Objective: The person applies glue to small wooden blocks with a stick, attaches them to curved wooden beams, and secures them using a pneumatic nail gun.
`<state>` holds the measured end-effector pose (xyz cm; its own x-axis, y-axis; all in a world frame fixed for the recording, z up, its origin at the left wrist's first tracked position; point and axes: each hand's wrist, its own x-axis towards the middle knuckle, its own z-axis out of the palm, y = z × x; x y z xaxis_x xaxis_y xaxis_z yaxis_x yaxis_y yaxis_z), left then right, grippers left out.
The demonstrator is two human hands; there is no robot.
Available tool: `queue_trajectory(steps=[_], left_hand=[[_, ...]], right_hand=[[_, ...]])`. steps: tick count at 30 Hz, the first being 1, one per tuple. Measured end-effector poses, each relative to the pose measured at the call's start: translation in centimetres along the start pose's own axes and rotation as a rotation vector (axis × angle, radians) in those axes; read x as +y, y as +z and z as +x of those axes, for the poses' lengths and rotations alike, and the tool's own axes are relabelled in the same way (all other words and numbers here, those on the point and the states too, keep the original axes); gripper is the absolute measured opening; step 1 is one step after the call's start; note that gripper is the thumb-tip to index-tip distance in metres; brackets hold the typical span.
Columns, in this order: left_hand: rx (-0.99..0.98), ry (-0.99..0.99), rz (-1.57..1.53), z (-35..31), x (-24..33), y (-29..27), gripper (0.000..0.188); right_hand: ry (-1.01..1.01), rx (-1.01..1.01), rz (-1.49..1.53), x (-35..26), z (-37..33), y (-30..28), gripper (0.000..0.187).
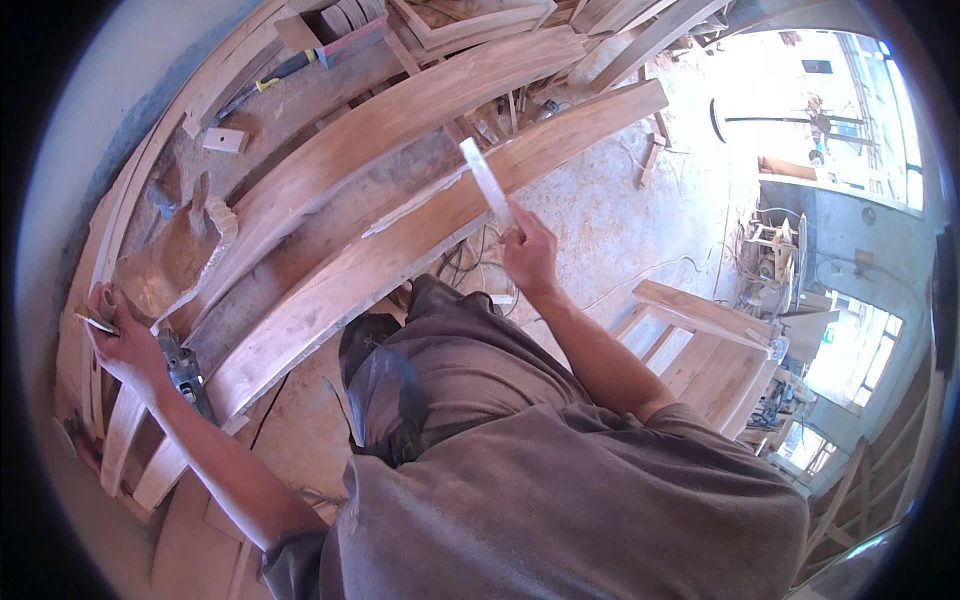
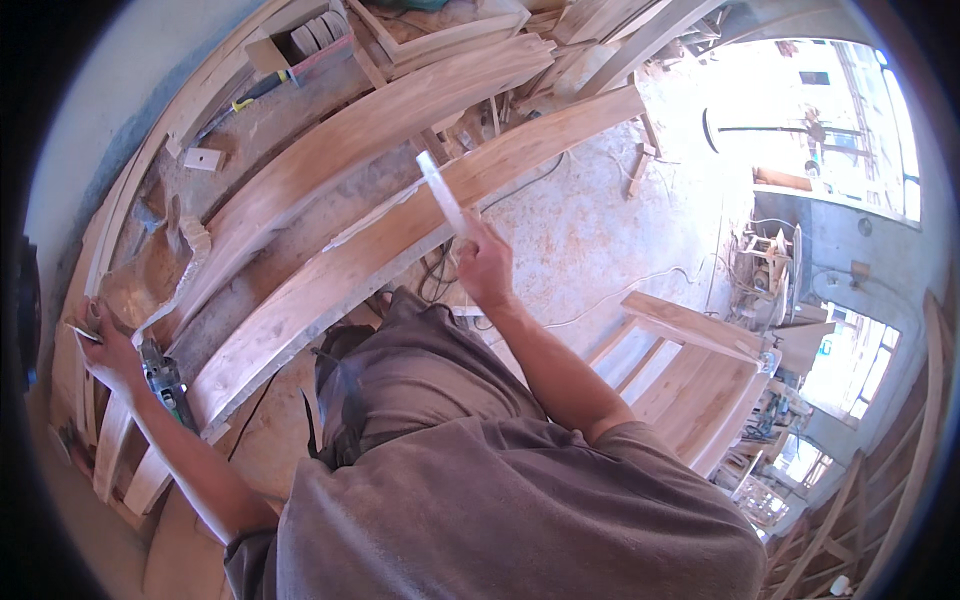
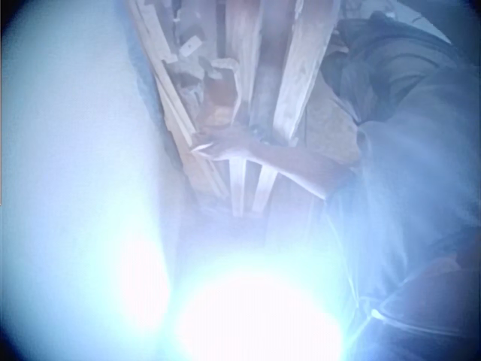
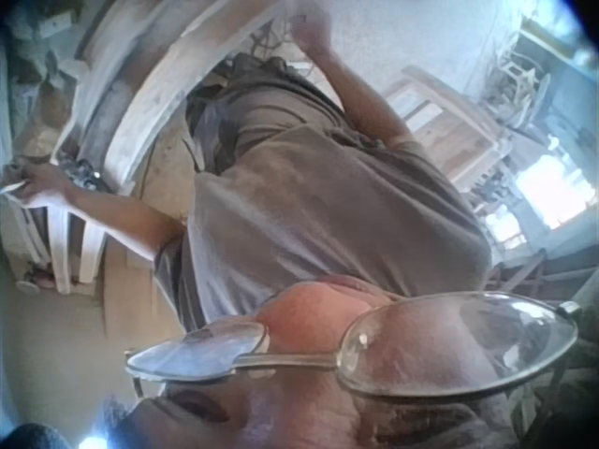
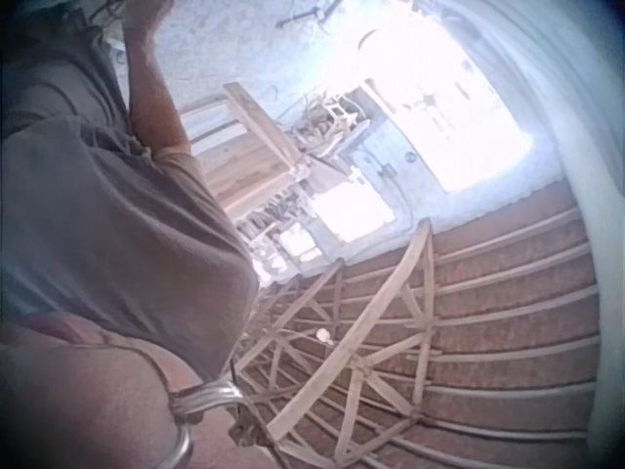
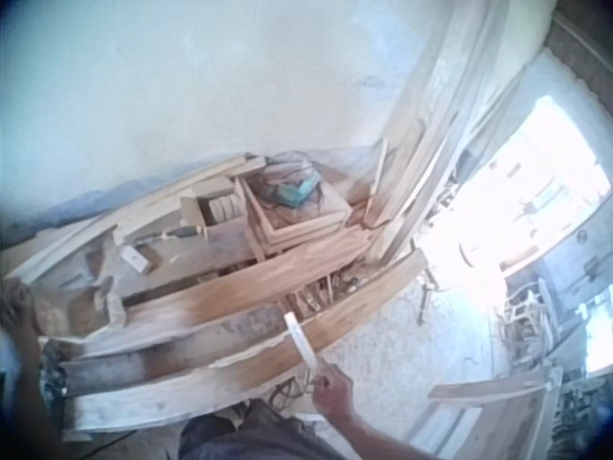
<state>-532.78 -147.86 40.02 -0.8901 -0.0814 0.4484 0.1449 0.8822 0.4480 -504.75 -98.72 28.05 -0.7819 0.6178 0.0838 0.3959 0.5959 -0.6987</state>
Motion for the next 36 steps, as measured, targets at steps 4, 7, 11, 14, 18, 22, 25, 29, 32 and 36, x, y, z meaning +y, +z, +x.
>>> queue_trajectory(steps=[4, 7, 11, 14, 18, 22, 25, 29, 32, 36], left_hand=[[-0.003, -0.039, -0.038, 0.2, 0.1, 0.0, 0.031], [0.007, -0.02, -0.049, -0.1, 0.2, -0.1, 0.03], [-0.009, -0.051, -0.104, -0.4, 0.9, 0.0, 0.029], [-0.015, -0.054, -0.066, -0.4, 1.1, -0.2, 0.029], [-0.007, -0.064, -0.061, -0.5, 0.8, -0.3, 0.029], [0.003, -0.105, -0.157, -0.9, 0.9, -0.2, 0.028], [0.01, -0.059, -0.151, -1.1, 1.0, -0.1, 0.028], [0.013, -0.027, -0.112, -0.9, 0.9, -0.1, 0.027], [0.022, -0.046, -0.141, -0.7, 1.7, 0.1, 0.027], [0.023, -0.033, -0.119, -0.7, 1.6, -0.1, 0.028]], right_hand=[[-0.115, -0.122, 0.026, -3.8, -2.4, 0.9, 0.048], [-0.072, -0.201, 0.087, -6.0, -1.8, 0.5, 0.044], [-0.189, -0.084, 0.004, -5.1, 0.9, -0.7, 0.043], [-0.253, -0.106, -0.22, -5.1, 3.1, -1.3, 0.047], [-0.348, -0.194, -0.4, -5.9, 1.8, -3.3, 0.052], [-0.254, -0.228, -0.278, -5.6, 0.6, -5.6, 0.05], [-0.154, -0.113, -0.307, -4.6, 2.0, -6.4, 0.049], [-0.12, -0.164, -0.349, -4.8, 1.2, -4.8, 0.051], [-0.193, -0.344, -0.248, -8.5, -1.9, -3.1, 0.047], [-0.172, -0.369, -0.088, -11.1, -2.1, -2.5, 0.048]])
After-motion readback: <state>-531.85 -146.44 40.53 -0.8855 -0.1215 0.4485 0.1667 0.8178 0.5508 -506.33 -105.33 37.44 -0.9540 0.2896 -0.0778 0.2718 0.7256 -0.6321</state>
